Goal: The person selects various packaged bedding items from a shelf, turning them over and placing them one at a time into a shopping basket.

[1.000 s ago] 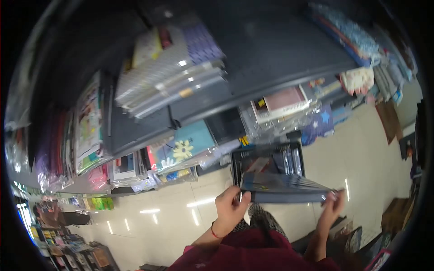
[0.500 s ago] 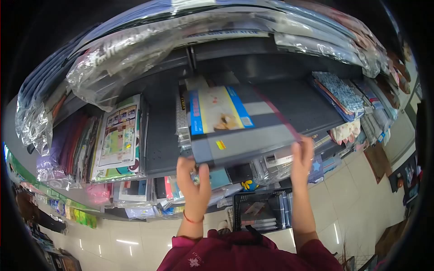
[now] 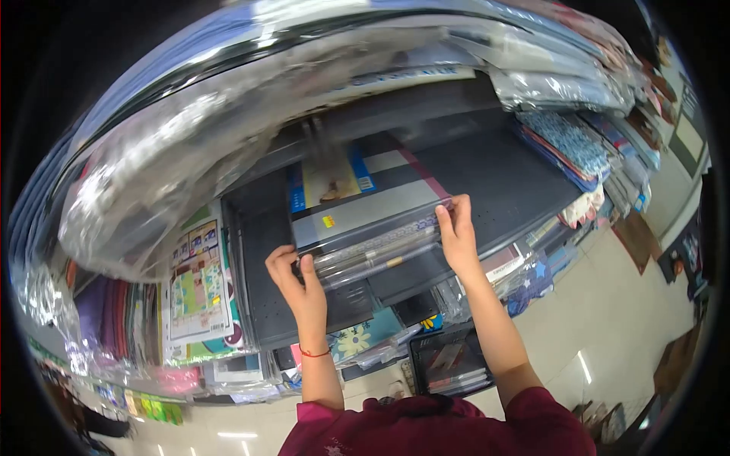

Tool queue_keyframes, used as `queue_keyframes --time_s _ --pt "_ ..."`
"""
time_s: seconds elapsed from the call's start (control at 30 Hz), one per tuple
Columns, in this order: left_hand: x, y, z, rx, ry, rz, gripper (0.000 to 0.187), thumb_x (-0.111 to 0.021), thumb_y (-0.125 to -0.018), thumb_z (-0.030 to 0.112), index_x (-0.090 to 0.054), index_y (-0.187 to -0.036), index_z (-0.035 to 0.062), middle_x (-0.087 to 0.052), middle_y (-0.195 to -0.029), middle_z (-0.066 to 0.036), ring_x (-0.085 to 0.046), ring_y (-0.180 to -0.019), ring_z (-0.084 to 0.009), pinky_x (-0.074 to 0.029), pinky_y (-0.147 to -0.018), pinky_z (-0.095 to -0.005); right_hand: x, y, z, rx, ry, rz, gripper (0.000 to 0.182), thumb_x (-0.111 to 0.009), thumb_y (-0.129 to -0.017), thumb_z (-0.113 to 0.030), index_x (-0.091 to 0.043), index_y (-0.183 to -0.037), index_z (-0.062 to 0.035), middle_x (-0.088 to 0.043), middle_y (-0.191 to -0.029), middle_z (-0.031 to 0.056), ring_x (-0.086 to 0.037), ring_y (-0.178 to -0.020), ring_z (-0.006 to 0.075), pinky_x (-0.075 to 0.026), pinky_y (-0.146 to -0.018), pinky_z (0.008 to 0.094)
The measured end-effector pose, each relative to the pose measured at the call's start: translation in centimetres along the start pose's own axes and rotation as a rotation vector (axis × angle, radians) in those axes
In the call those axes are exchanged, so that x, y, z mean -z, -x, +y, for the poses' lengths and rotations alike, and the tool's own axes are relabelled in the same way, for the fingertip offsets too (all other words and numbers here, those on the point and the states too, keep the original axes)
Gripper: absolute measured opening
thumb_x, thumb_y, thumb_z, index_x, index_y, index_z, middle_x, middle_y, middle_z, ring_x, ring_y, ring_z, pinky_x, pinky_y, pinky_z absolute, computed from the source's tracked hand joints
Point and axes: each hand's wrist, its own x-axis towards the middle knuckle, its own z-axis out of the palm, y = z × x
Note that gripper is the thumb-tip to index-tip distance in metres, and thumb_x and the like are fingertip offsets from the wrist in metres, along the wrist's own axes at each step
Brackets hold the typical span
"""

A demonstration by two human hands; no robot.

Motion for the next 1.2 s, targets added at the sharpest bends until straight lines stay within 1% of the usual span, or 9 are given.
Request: queue_keyframes --time_s 0.2,0.33,0.4,0.57,0.7,0.8,1.0,1.13,1.2 --pt "0.2 0.4 -2.9 0.047 0.062 -0.018 0.016 -0.059 -0.092 0.01 -0.051 -0.099 -0.0015 -0.053 -0.107 -0.013 -0.051 -0.101 -0.0233 -0.037 -0.095 -0.0331 2.4 -0.2 0.3 -0.071 -0.093 -0.169 0.028 -0.059 -0.094 -0.018 -0.047 -0.115 -0.0033 -0.062 -0.105 0.0158 -0.061 -0.104 0.0263 -0.045 -0.091 0.0341" --pt "2.1 3.0 0.6 -0.045 -0.161 0.064 0.016 -0.053 -0.096 0.009 -0.055 -0.107 -0.0017 -0.056 -0.11 -0.011 -0.052 -0.105 -0.0205 -0.038 -0.097 -0.0332 9.6 5.8 1.2 0.018 0.013 -0.156 0.035 -0.057 -0.093 -0.01 -0.048 -0.126 -0.0024 -0.062 -0.111 0.0135 -0.06 -0.106 0.0216 -0.045 -0.094 0.0321" --pt "2.7 7.6 1.2 0.079 0.009 0.144 0.014 -0.049 -0.095 0.003 -0.055 -0.107 -0.0019 -0.056 -0.112 -0.012 -0.053 -0.105 -0.0227 -0.039 -0.096 -0.0345 15.0 12.4 5.6 -0.232 -0.099 -0.096 0.032 -0.054 -0.095 -0.008 -0.049 -0.125 -0.0004 -0.062 -0.108 0.0096 -0.06 -0.103 0.0182 -0.045 -0.092 0.0303" --pt "3.7 26.4 -2.2 0.288 -0.164 -0.606 0.013 -0.053 -0.088 -0.002 -0.058 -0.1 0.0005 -0.06 -0.103 -0.013 -0.057 -0.096 -0.0227 -0.043 -0.088 -0.0322 29.5 36.2 16.9 -0.956 0.244 -0.139 0.023 -0.052 -0.095 -0.014 -0.061 -0.106 0.0036 -0.066 -0.086 0.0082 -0.062 -0.076 0.0138 -0.049 -0.07 0.0278" --pt "4.2 42.8 -3.6 0.864 0.139 -1.129 0.029 -0.052 -0.092 0.004 -0.049 -0.121 0.0057 -0.067 -0.088 -0.007 -0.063 -0.076 -0.0138 -0.051 -0.067 -0.027 33.5 45.5 18.0 -1.36 0.033 -0.179 0.043 -0.053 -0.089 -0.01 -0.046 -0.131 -0.0022 -0.069 -0.09 0.0122 -0.067 -0.079 0.0182 -0.049 -0.066 0.0266" --pt "3.3 52.7 -5.9 1.316 0.091 -1.191 0.046 -0.052 -0.091 0.014 -0.041 -0.134 0.0007 -0.063 -0.066 -0.007 -0.059 -0.052 -0.0155 -0.046 -0.049 -0.0295 32.9 47.9 22.4 -1.597 -0.043 -0.207 0.053 -0.053 -0.093 -0.014 -0.033 -0.141 -0.013 -0.068 -0.094 0.0139 -0.068 -0.083 0.0209 -0.052 -0.075 0.0326" --pt "-3.1 65.5 -11.5 1.622 0.043 -1.01 0.038 -0.059 -0.086 0.024 -0.053 -0.113 -0.0017 -0.054 -0.056 -0.006 -0.054 -0.045 -0.0174 -0.04 -0.04 -0.0321 29.6 54.1 36.5 -1.729 0.219 -0.276 0.078 -0.058 -0.091 -0.025 -0.007 -0.149 -0.0186 -0.069 -0.078 0.0168 -0.068 -0.061 0.0258 -0.056 -0.059 0.0371" --pt "-5.2 69.6 -15.3 1.844 -0.064 -1.054 0.032 -0.06 -0.085 0.03 -0.053 -0.082 -0.0013 -0.052 -0.054 -0.006 -0.053 -0.042 -0.0187 -0.048 -0.043 -0.0312 28.8 54.1 38.8 -1.867 0.189 -0.209 0.068 -0.058 -0.09 -0.035 -0.024 -0.144 -0.0157 -0.067 -0.069 0.0157 -0.065 -0.05 0.0231 -0.053 -0.045 0.0325" --pt "-5.2 70.0 -16.2 1.664 -0.106 -1.158 0.039 -0.06 -0.087 0.035 -0.056 -0.08 -0.0035 -0.056 -0.058 -0.011 -0.058 -0.045 -0.0228 -0.051 -0.046 -0.0334 29.3 53.5 38.2 -1.736 0.229 -0.292 0.05 -0.056 -0.093 -0.036 -0.043 -0.131 -0.0073 -0.064 -0.061 0.0138 -0.06 -0.042 0.0194 -0.048 -0.038 0.0303"
